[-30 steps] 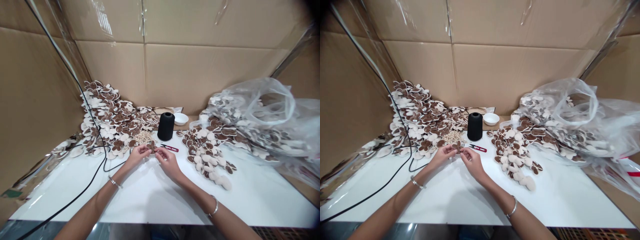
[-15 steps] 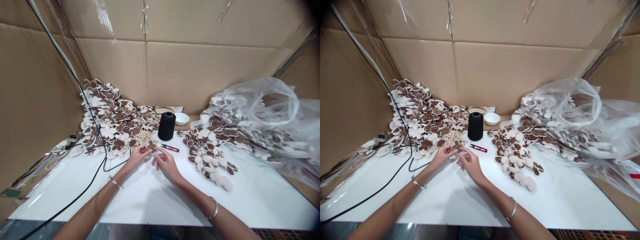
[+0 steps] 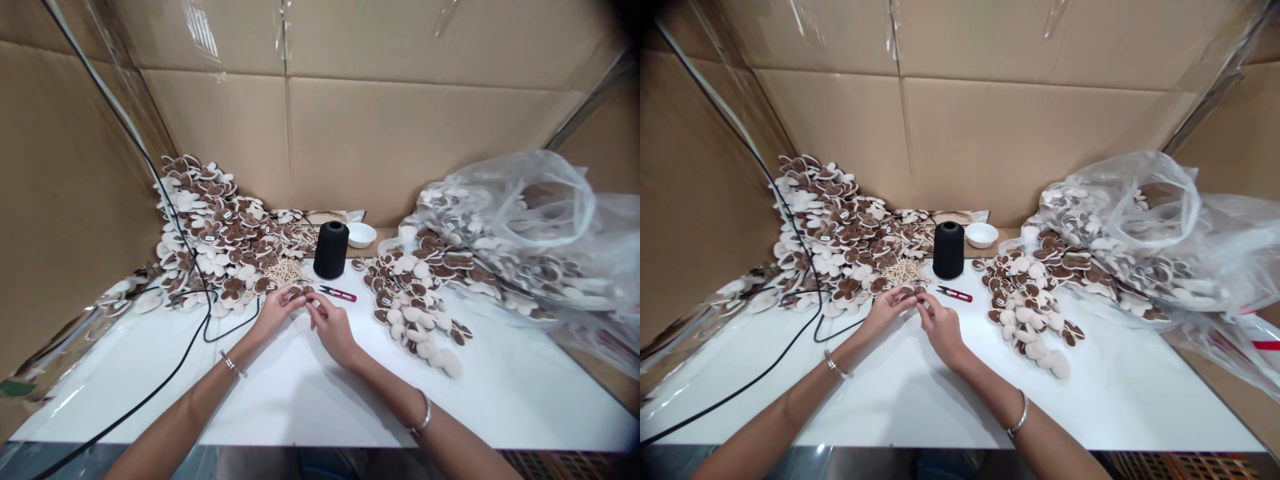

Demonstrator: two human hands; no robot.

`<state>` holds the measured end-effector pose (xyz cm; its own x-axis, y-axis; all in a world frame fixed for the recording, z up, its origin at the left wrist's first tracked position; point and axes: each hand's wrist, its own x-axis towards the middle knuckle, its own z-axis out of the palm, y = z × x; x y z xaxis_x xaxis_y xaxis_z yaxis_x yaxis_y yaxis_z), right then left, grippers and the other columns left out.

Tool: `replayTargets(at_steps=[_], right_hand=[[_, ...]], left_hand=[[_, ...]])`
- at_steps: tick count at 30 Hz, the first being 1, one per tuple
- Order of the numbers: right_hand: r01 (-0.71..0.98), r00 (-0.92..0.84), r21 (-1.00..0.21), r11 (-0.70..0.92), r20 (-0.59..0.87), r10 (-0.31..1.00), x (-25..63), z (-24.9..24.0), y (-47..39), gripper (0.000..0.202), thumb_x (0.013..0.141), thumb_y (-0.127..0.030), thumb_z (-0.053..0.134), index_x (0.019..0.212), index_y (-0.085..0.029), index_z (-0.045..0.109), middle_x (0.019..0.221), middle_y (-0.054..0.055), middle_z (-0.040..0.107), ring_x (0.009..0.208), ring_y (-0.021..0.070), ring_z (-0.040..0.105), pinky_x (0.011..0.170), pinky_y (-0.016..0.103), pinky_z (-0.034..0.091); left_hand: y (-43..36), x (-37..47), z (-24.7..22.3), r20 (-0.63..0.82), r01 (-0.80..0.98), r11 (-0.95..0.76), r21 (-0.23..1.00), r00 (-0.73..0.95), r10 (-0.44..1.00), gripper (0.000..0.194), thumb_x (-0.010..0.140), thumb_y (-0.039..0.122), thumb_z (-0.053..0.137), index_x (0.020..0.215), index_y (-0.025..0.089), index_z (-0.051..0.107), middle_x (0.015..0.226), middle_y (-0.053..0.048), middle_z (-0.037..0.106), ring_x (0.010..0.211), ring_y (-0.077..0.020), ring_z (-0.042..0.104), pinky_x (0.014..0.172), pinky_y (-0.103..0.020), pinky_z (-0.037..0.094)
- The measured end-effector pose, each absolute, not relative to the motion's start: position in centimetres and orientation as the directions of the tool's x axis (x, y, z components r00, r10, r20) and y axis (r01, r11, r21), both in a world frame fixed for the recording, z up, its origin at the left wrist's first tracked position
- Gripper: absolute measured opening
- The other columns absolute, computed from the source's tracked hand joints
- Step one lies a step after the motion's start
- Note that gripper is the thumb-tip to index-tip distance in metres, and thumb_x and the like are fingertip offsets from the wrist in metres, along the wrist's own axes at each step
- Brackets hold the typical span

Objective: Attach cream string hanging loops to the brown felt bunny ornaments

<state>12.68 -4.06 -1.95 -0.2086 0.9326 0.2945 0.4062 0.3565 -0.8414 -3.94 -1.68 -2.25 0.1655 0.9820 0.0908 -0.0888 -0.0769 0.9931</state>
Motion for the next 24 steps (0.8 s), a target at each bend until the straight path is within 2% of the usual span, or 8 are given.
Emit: replayTargets(at_steps=[3,7,13,16,18,21,24], right_hand=[[0.562,-0.199,-0.712,0.421,0.377,0.904,12.7,-2.2,-3.9,0.029,0.094,-0.035,0.05,0.115,-0.02,0.065,0.057,-0.001,0.064,0.049,0.0128,0.056,0.056,0.022,0.038],[0.691,-0.187,-0.57,0.444,0.453,0.872,12.7,-2.3,-3.7,0.027,0.094,-0.036,0.052,0.109,-0.022,0.068,0.056,0.0,0.065,0.049,0.0131,0.059,0.055,0.021,0.035],[0.726,-0.19,-0.52,0.451,0.478,0.857,12.7,-2.3,-3.5,0.022,0.092,-0.032,0.054,0.102,-0.02,0.068,0.055,-0.001,0.064,0.046,0.0112,0.054,0.054,0.02,0.032],[0.708,-0.19,-0.553,0.439,0.45,0.873,12.8,-2.2,-3.4,0.02,0.091,-0.031,0.055,0.099,-0.02,0.068,0.053,-0.003,0.06,0.045,0.0105,0.051,0.053,0.021,0.031],[0.654,-0.201,-0.618,0.436,0.414,0.888,13.1,-2.0,-3.2,0.018,0.089,-0.031,0.056,0.095,-0.02,0.068,0.053,-0.004,0.057,0.046,0.01,0.048,0.053,0.021,0.03],[0.488,-0.163,-0.783,0.385,0.351,0.922,13.9,-1.7,-2.6,0.02,0.089,-0.036,0.053,0.093,-0.02,0.066,0.053,-0.005,0.05,0.049,0.0108,0.045,0.053,0.022,0.031],[0.242,-0.089,-0.938,0.246,0.231,0.969,14.7,-1.7,-1.6,0.029,0.09,-0.042,0.05,0.103,-0.019,0.062,0.058,-0.004,0.049,0.054,0.0123,0.045,0.052,0.022,0.033]], left_hand=[[-1.8,-3.7,-2.0,0.095,-0.097,-0.082,0.992,0.143,0.985,0.029,0.076,0.035,0.073,0.096,0.015,0.067,0.102,-0.009,0.071,0.096,-0.0228,0.066,0.086,-0.033,0.051],[-2.2,-3.3,-1.8,0.113,-0.07,-0.106,0.992,0.109,0.988,0.025,0.077,0.033,0.072,0.094,0.015,0.067,0.097,-0.007,0.072,0.093,-0.0213,0.067,0.086,-0.032,0.051],[-2.5,-3.0,-1.8,0.126,-0.049,-0.122,0.991,0.109,0.986,0.025,0.077,0.032,0.071,0.096,0.016,0.068,0.103,-0.008,0.072,0.098,-0.0224,0.067,0.09,-0.033,0.049],[-2.4,-3.1,-2.2,0.118,-0.051,-0.113,0.992,0.108,0.987,0.025,0.077,0.032,0.071,0.096,0.016,0.067,0.103,-0.008,0.071,0.097,-0.0222,0.066,0.088,-0.033,0.05],[-2.2,-3.2,-2.5,0.106,-0.049,-0.101,0.994,0.112,0.988,0.027,0.076,0.033,0.071,0.096,0.016,0.066,0.101,-0.008,0.071,0.094,-0.0221,0.067,0.085,-0.032,0.05],[-2.0,-3.3,-2.6,0.091,-0.024,-0.089,0.996,0.139,0.986,0.027,0.078,0.035,0.07,0.096,0.015,0.065,0.097,-0.009,0.071,0.091,-0.0221,0.067,0.082,-0.032,0.05],[-1.9,-3.4,-2.7,0.081,-0.007,-0.081,0.997,0.171,0.982,0.028,0.078,0.037,0.07,0.094,0.015,0.065,0.098,-0.009,0.071,0.092,-0.0224,0.067,0.081,-0.031,0.05]])
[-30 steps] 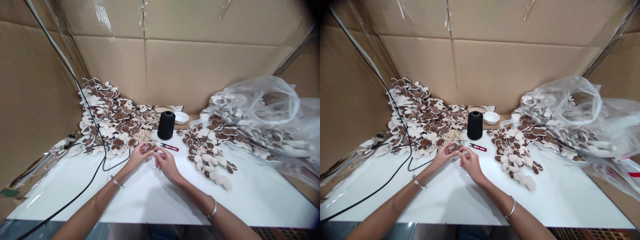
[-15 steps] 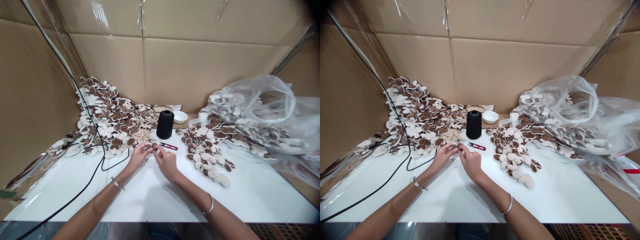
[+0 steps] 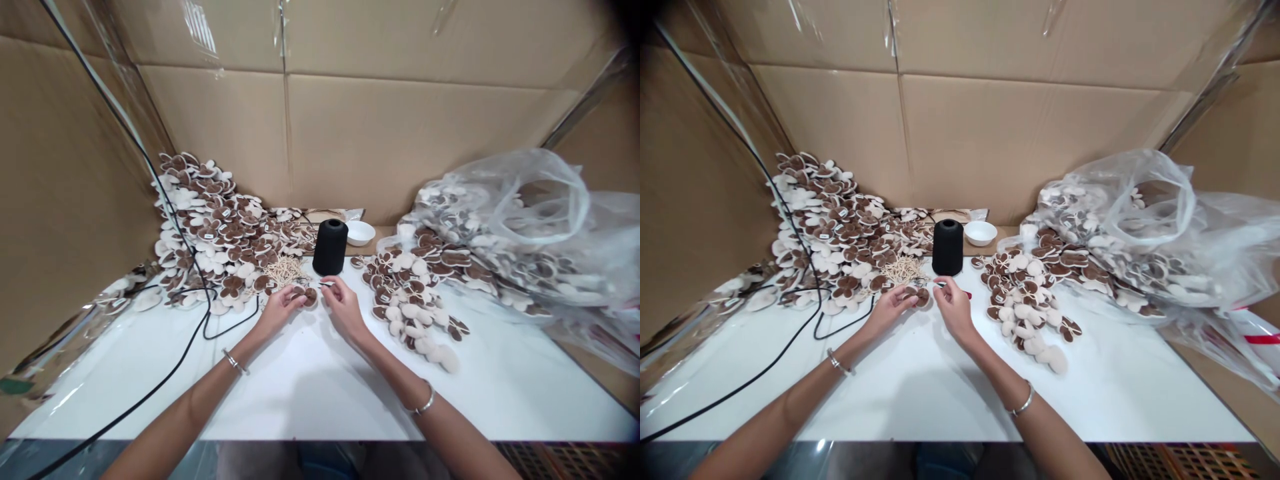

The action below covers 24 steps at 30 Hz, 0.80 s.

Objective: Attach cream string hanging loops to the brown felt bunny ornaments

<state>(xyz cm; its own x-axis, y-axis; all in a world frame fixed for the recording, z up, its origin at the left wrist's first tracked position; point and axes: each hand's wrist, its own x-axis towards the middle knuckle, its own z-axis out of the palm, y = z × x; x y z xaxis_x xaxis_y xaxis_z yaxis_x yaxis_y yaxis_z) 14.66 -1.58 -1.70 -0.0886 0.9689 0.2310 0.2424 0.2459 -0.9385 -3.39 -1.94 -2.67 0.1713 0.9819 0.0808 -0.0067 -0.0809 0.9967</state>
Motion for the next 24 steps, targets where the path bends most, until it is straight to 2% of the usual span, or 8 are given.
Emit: replayTargets(at_steps=[2,4,6,11,19,24], right_hand=[[0.116,-0.134,-0.982,0.15,0.134,0.982,14.9,-2.0,-1.0,0.031,0.087,-0.044,0.054,0.099,-0.018,0.063,0.062,-0.003,0.051,0.055,0.0123,0.045,0.05,0.022,0.033],[0.057,-0.209,-0.995,0.08,0.067,0.976,15.0,-2.5,-0.6,0.03,0.083,-0.046,0.058,0.087,-0.016,0.063,0.063,-0.002,0.053,0.052,0.0107,0.042,0.047,0.021,0.03],[0.023,-0.27,-0.999,0.04,0.032,0.962,14.9,-2.9,-0.5,0.031,0.081,-0.047,0.06,0.08,-0.016,0.062,0.063,-0.001,0.055,0.049,0.0089,0.038,0.045,0.021,0.028],[-0.035,-0.359,-0.999,-0.023,-0.009,0.933,14.7,-3.1,-0.6,0.033,0.081,-0.049,0.062,0.076,-0.016,0.06,0.066,0.0,0.059,0.047,0.0073,0.039,0.044,0.02,0.027],[-0.082,-0.315,-0.994,-0.065,-0.036,0.948,14.6,-3.4,-0.5,0.031,0.077,-0.047,0.065,0.074,-0.016,0.061,0.062,0.0,0.061,0.044,0.0065,0.039,0.043,0.02,0.026],[-0.141,-0.31,-0.98,-0.139,-0.09,0.946,14.4,-3.0,-0.8,0.031,0.078,-0.047,0.062,0.079,-0.016,0.059,0.065,0.002,0.064,0.041,0.0064,0.04,0.038,0.019,0.02]], left_hand=[[-2.0,-3.4,-2.8,0.073,-0.024,-0.07,0.997,0.18,0.981,0.03,0.078,0.039,0.07,0.095,0.015,0.063,0.096,-0.008,0.071,0.09,-0.0217,0.067,0.079,-0.03,0.049],[-2.0,-3.3,-2.8,0.069,-0.04,-0.063,0.997,0.173,0.983,0.031,0.078,0.04,0.071,0.097,0.016,0.061,0.092,-0.006,0.07,0.087,-0.0204,0.067,0.077,-0.029,0.049],[-2.1,-3.3,-2.9,0.072,-0.036,-0.067,0.997,0.156,0.985,0.032,0.078,0.04,0.07,0.097,0.017,0.059,0.088,-0.005,0.069,0.084,-0.0192,0.067,0.075,-0.028,0.049],[-2.2,-3.4,-2.6,0.079,-0.021,-0.076,0.997,0.134,0.988,0.033,0.08,0.041,0.068,0.099,0.016,0.058,0.09,-0.005,0.069,0.083,-0.0183,0.066,0.074,-0.027,0.049],[-1.8,-3.9,-2.7,0.049,-0.085,-0.032,0.996,0.201,0.978,0.042,0.08,0.043,0.068,0.111,0.015,0.06,0.095,-0.009,0.069,0.081,-0.0171,0.064,0.067,-0.023,0.046],[-1.7,-4.5,-2.4,0.013,-0.044,-0.002,0.999,0.253,0.967,0.04,0.078,0.042,0.071,0.105,0.013,0.066,0.094,-0.009,0.069,0.071,-0.0141,0.061,0.061,-0.023,0.044]])
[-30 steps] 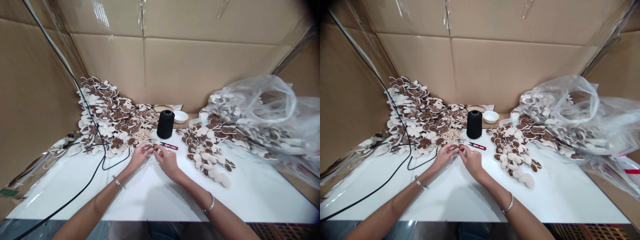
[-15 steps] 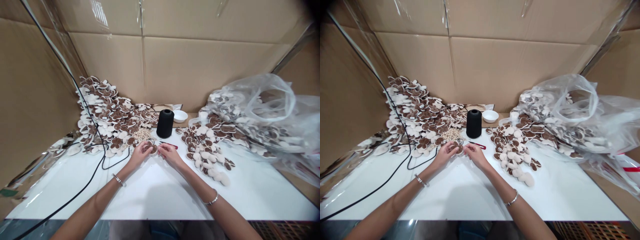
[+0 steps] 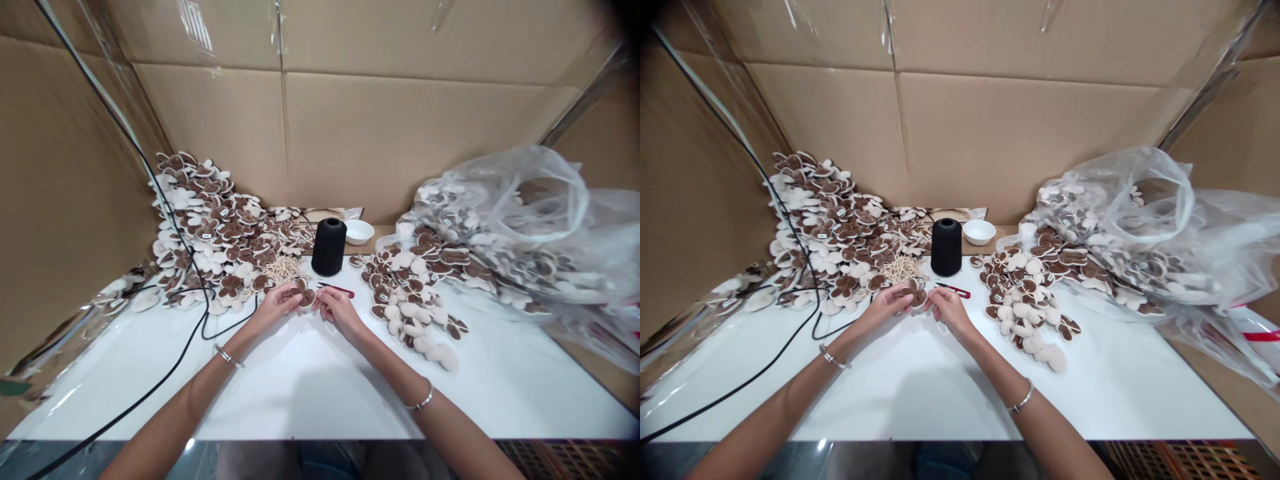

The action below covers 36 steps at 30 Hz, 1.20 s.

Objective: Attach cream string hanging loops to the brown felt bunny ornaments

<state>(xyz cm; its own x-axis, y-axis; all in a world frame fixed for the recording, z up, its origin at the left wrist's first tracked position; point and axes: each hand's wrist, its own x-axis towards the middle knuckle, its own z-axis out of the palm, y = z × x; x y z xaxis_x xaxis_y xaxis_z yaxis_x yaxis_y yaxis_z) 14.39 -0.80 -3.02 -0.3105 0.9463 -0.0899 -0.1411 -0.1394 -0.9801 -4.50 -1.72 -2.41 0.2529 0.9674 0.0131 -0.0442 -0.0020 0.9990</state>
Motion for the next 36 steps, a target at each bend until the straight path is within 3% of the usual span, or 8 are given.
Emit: replayTargets(at_steps=[6,14,18,21,28,36], right_hand=[[-0.116,-0.416,-0.985,-0.128,-0.069,0.907,14.5,-3.0,-0.9,0.037,0.077,-0.052,0.064,0.081,-0.015,0.061,0.06,0.001,0.064,0.039,0.0055,0.038,0.038,0.019,0.025],[-0.177,-0.412,-0.973,-0.15,-0.065,0.909,14.2,-3.0,-1.4,0.037,0.078,-0.053,0.064,0.083,-0.017,0.055,0.069,0.004,0.07,0.042,0.0087,0.053,0.036,0.018,0.026],[-0.157,-0.449,-0.975,-0.155,-0.069,0.891,14.0,-3.0,-1.6,0.037,0.077,-0.052,0.064,0.084,-0.017,0.053,0.07,0.005,0.071,0.044,0.0108,0.059,0.036,0.018,0.027],[-0.148,-0.466,-0.975,-0.168,-0.081,0.881,14.0,-3.0,-1.6,0.037,0.075,-0.05,0.067,0.083,-0.018,0.05,0.072,0.006,0.072,0.044,0.0112,0.059,0.037,0.018,0.026],[-0.129,-0.445,-0.983,-0.134,-0.064,0.893,13.7,-3.1,-1.7,0.032,0.075,-0.045,0.066,0.077,-0.019,0.048,0.058,0.001,0.067,0.035,0.008,0.048,0.036,0.019,0.025],[-0.07,-0.464,-0.994,-0.083,-0.042,0.885,13.8,-3.2,-1.8,0.023,0.081,-0.039,0.059,0.077,-0.02,0.047,0.046,-0.007,0.054,0.033,0.0057,0.037,0.035,0.017,0.023]], left_hand=[[-2.0,-4.7,-1.9,-0.011,-0.095,0.04,0.995,0.292,0.956,0.04,0.076,0.037,0.074,0.108,0.014,0.066,0.101,-0.01,0.069,0.09,-0.0206,0.066,0.073,-0.029,0.051],[-1.9,-4.7,-2.2,-0.039,-0.141,0.078,0.987,0.264,0.964,0.043,0.068,0.031,0.082,0.105,0.014,0.067,0.104,-0.011,0.071,0.094,-0.0206,0.066,0.087,-0.033,0.05],[-1.7,-4.5,-2.7,-0.07,-0.147,0.103,0.984,0.214,0.974,0.045,0.063,0.035,0.084,0.098,0.013,0.066,0.101,-0.012,0.071,0.09,-0.021,0.067,0.081,-0.033,0.051],[-1.7,-4.5,-3.0,-0.096,-0.137,0.12,0.983,0.171,0.981,0.045,0.058,0.036,0.086,0.091,0.013,0.065,0.087,-0.007,0.07,0.077,-0.0179,0.067,0.07,-0.029,0.052],[-1.9,-4.3,-2.7,-0.081,-0.083,0.107,0.991,0.272,0.959,0.037,0.063,0.036,0.083,0.084,0.013,0.063,0.082,-0.005,0.07,0.073,-0.0148,0.066,0.069,-0.026,0.05],[-2.2,-3.9,-3.1,-0.065,-0.046,0.079,0.996,0.249,0.966,0.036,0.066,0.037,0.081,0.082,0.013,0.061,0.075,-0.003,0.067,0.065,-0.0126,0.063,0.062,-0.024,0.048]])
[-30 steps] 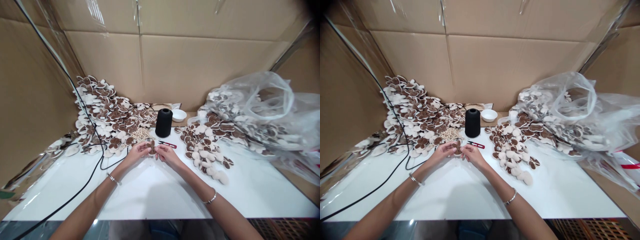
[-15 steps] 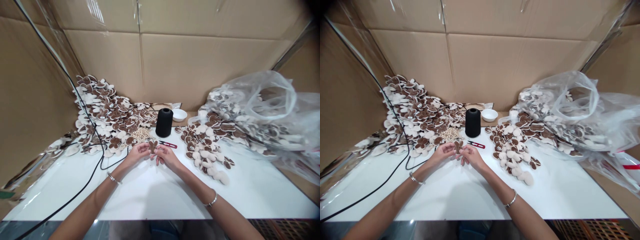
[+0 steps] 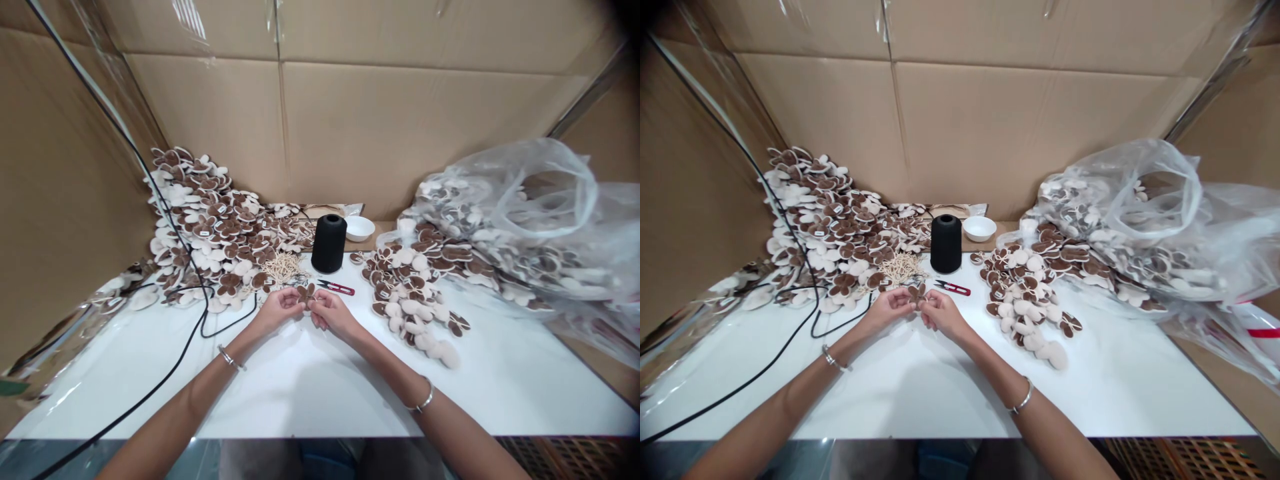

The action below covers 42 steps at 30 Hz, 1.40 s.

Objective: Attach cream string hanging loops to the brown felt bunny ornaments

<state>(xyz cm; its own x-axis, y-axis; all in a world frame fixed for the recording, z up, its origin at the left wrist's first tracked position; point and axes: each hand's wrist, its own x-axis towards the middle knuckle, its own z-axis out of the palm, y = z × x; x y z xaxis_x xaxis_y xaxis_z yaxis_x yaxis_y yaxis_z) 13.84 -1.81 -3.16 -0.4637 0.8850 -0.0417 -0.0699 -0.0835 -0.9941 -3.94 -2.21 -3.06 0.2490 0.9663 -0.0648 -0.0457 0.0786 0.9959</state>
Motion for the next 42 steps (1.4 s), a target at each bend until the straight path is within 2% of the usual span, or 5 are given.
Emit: replayTargets(at_steps=[10,20,28,33,42], right_hand=[[-0.149,-0.506,-0.982,-0.12,-0.029,0.862,14.3,-3.5,-1.1,0.026,0.084,-0.042,0.059,0.083,-0.018,0.051,0.06,-0.001,0.066,0.038,0.0064,0.044,0.037,0.018,0.026],[-0.105,-0.479,-0.988,-0.116,-0.052,0.876,13.8,-3.6,-1.3,0.022,0.079,-0.037,0.062,0.081,-0.017,0.052,0.061,0.002,0.069,0.039,0.0078,0.049,0.037,0.019,0.027],[-0.138,-0.445,-0.979,-0.151,-0.075,0.892,14.2,-3.9,-0.7,0.028,0.078,-0.041,0.066,0.078,-0.017,0.052,0.06,0.001,0.069,0.037,0.0072,0.049,0.037,0.018,0.029],[-0.148,-0.474,-0.978,-0.144,-0.058,0.879,14.4,-4.3,-0.4,0.029,0.078,-0.042,0.067,0.08,-0.016,0.054,0.065,0.004,0.071,0.04,0.0082,0.053,0.036,0.018,0.032],[-0.267,-0.445,-0.922,-0.282,-0.142,0.884,15.0,-3.0,-0.5,0.04,0.079,-0.048,0.064,0.1,-0.014,0.059,0.075,0.01,0.073,0.05,0.0132,0.062,0.042,0.021,0.043]], left_hand=[[-1.3,-5.0,-3.7,-0.087,-0.087,0.115,0.989,0.276,0.957,0.042,0.064,0.032,0.083,0.093,0.013,0.061,0.087,-0.005,0.069,0.078,-0.0148,0.066,0.076,-0.028,0.051],[-1.7,-4.5,-3.2,-0.027,0.007,0.026,1.0,0.274,0.961,0.038,0.068,0.037,0.08,0.092,0.012,0.064,0.086,-0.007,0.068,0.079,-0.0173,0.065,0.072,-0.028,0.049],[-1.2,-5.5,-2.6,-0.125,-0.022,0.135,0.991,0.249,0.96,0.039,0.071,0.04,0.077,0.097,0.013,0.065,0.081,-0.005,0.07,0.073,-0.0161,0.066,0.073,-0.029,0.051],[-1.3,-5.5,-2.1,-0.124,0.032,0.12,0.992,0.244,0.962,0.037,0.068,0.042,0.078,0.088,0.013,0.066,0.067,-0.003,0.066,0.06,-0.0138,0.061,0.06,-0.025,0.047],[0.8,-8.3,-2.3,-0.033,-0.075,0.027,0.997,-0.086,0.996,0.044,0.06,0.043,0.083,0.088,0.013,0.068,0.074,-0.005,0.07,0.059,-0.0113,0.059,0.059,-0.024,0.047]])
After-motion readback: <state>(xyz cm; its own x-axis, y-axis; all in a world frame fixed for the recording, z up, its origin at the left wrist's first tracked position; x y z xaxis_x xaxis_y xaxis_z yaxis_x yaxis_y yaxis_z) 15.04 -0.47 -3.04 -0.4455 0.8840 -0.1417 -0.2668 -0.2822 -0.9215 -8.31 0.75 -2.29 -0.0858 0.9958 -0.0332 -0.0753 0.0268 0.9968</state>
